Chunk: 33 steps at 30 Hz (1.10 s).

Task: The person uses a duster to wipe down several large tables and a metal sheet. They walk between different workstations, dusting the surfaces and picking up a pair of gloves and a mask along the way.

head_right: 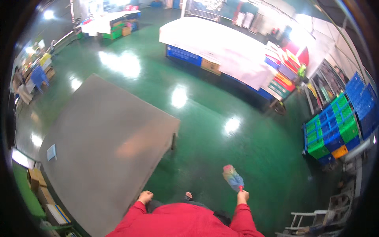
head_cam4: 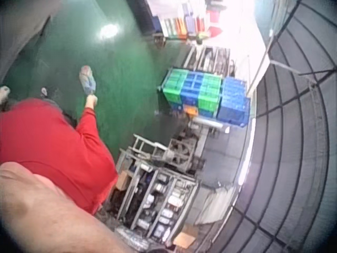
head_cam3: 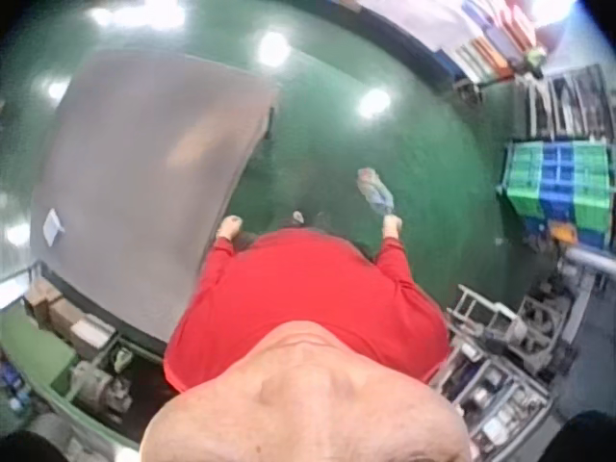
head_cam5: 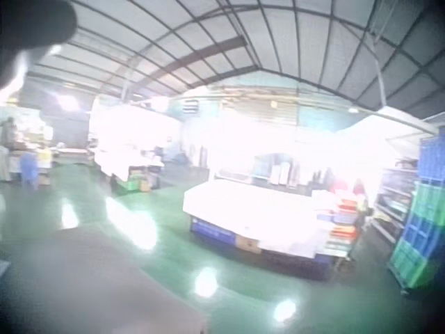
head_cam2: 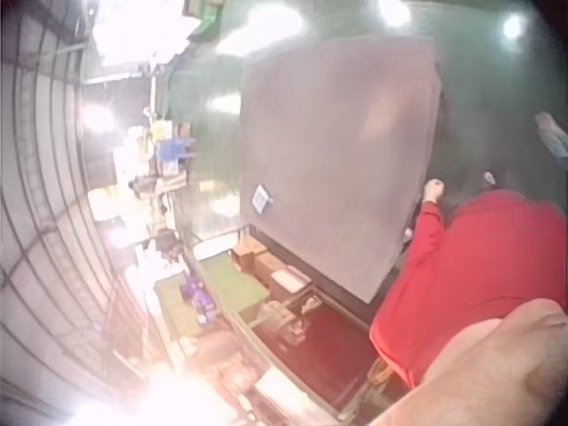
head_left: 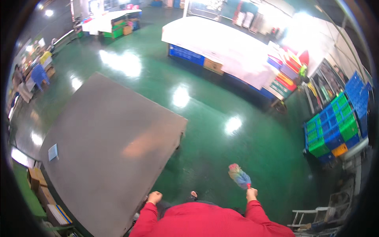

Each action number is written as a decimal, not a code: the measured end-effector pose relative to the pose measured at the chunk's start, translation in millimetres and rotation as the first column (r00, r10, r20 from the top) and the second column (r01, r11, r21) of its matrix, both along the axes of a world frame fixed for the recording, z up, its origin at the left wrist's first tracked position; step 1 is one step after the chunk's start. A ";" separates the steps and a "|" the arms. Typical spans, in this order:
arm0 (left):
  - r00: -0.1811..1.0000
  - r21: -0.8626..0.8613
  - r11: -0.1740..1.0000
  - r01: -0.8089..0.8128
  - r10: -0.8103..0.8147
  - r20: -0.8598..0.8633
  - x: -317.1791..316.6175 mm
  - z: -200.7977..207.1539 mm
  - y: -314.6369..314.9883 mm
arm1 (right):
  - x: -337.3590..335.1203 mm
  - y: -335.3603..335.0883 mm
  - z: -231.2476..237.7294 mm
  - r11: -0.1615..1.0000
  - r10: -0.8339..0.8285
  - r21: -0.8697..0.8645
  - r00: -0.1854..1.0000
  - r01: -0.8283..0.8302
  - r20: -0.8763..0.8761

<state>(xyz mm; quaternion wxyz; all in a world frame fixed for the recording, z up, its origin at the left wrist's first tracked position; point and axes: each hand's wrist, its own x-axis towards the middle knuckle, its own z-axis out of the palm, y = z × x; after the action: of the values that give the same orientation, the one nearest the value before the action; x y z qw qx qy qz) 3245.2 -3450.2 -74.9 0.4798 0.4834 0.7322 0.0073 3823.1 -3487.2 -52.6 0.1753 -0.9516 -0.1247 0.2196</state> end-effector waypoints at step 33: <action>0.885 0.539 0.817 -0.204 -0.081 0.458 224.2 136.1 733.8 | 49.5 519.3 3.3 0.351 0.750 -0.454 0.536 -0.819 -0.387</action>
<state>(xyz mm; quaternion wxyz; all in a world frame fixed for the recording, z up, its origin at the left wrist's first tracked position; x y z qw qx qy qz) 3469.4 -2716.4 61.2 0.4711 0.5643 0.5763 0.3572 3872.5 -2967.9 -49.3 -0.2489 -0.7626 -0.4797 0.3554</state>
